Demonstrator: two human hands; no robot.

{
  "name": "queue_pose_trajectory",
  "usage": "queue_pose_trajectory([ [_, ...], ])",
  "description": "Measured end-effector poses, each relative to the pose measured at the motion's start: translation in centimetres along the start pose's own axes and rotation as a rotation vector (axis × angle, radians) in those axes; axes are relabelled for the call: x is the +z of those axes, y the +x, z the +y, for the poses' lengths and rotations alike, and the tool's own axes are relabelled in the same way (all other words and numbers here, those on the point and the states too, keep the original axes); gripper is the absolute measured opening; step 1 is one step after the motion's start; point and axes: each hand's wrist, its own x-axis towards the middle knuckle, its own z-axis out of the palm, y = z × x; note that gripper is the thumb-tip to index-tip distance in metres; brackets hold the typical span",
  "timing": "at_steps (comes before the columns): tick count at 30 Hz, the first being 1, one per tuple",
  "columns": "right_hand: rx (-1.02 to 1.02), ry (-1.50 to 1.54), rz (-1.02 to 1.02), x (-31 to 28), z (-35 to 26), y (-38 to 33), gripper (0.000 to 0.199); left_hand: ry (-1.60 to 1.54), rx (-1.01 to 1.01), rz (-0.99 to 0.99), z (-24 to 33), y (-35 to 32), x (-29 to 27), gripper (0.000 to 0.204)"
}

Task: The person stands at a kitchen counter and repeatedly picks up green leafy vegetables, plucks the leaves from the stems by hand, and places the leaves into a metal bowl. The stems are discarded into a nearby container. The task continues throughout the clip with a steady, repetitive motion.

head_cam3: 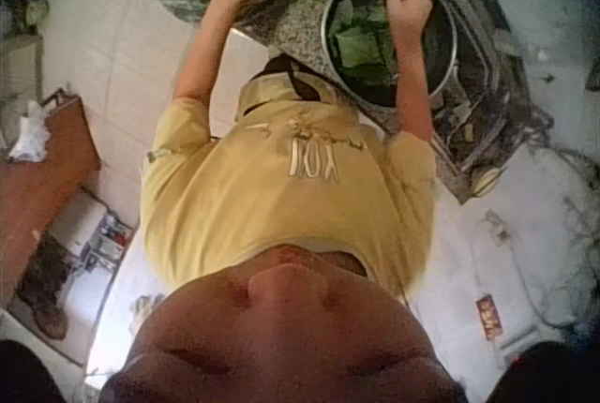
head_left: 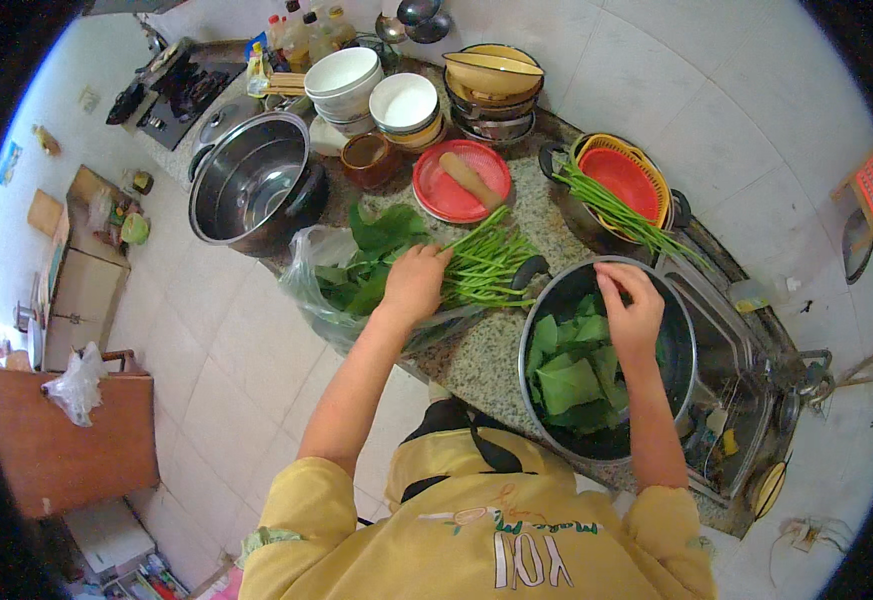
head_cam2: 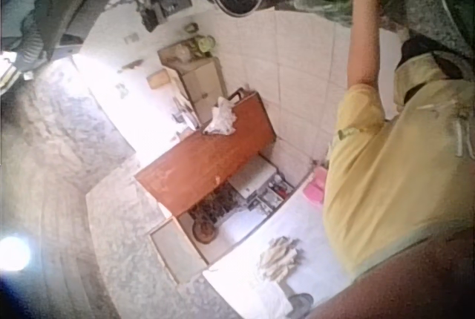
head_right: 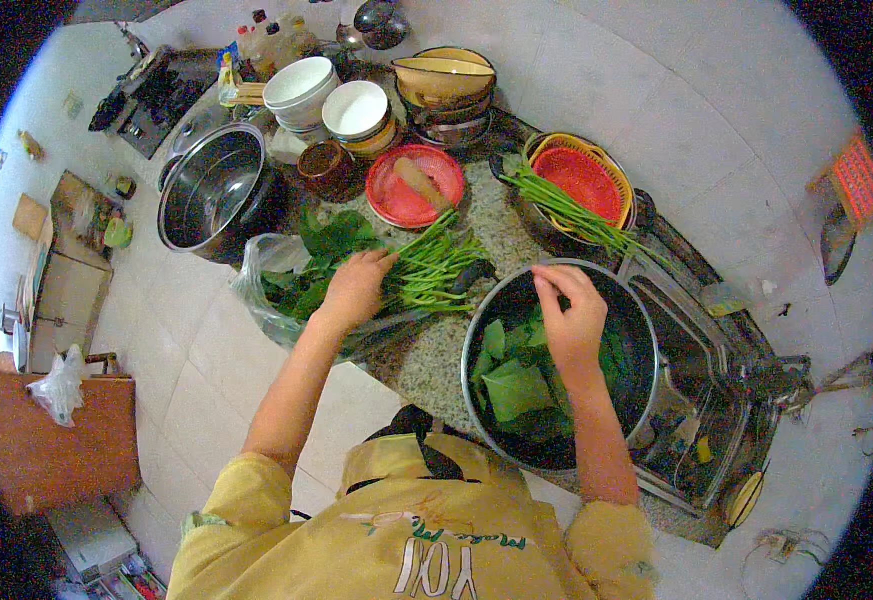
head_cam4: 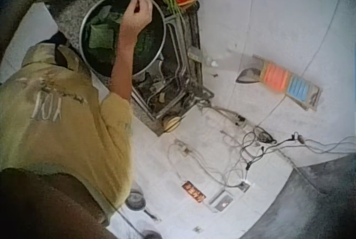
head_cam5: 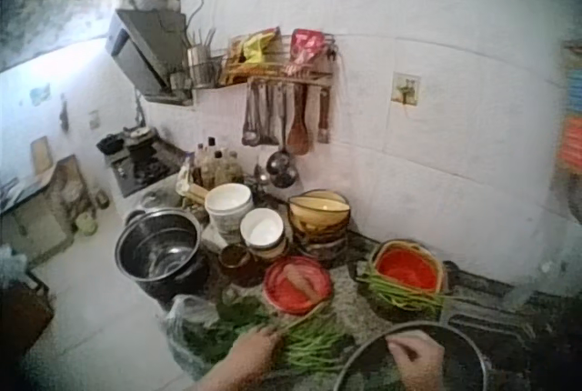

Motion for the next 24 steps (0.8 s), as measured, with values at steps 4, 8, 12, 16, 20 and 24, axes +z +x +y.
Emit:
queue_pose_trajectory([
  [4,0.090,0.004,0.027,-1.9,-0.1,-2.4,0.011,-0.014,-0.106,-0.198,-1.5,0.2,-0.1,0.042],
  [8,0.183,0.002,0.005,-3.1,-0.1,-4.1,0.011,-0.044,-0.097,-0.245,-2.7,0.7,-0.1,0.032],
  [12,0.189,0.016,-0.004,-3.4,-1.0,-5.1,0.011,-0.126,-0.086,-0.131,-3.0,0.5,-1.4,0.018],
  [16,0.174,0.074,-0.055,-3.0,-1.7,-5.7,0.012,-0.213,-0.015,0.052,-2.3,0.1,-3.3,0.012],
  [20,0.222,0.152,-0.171,-1.9,-3.2,-5.9,0.013,-0.304,-0.023,0.184,0.0,0.0,-5.4,0.012],
  [24,0.291,0.325,-0.237,-0.7,-5.0,-5.6,0.016,-0.349,0.085,0.330,3.3,0.3,-7.9,0.011],
])
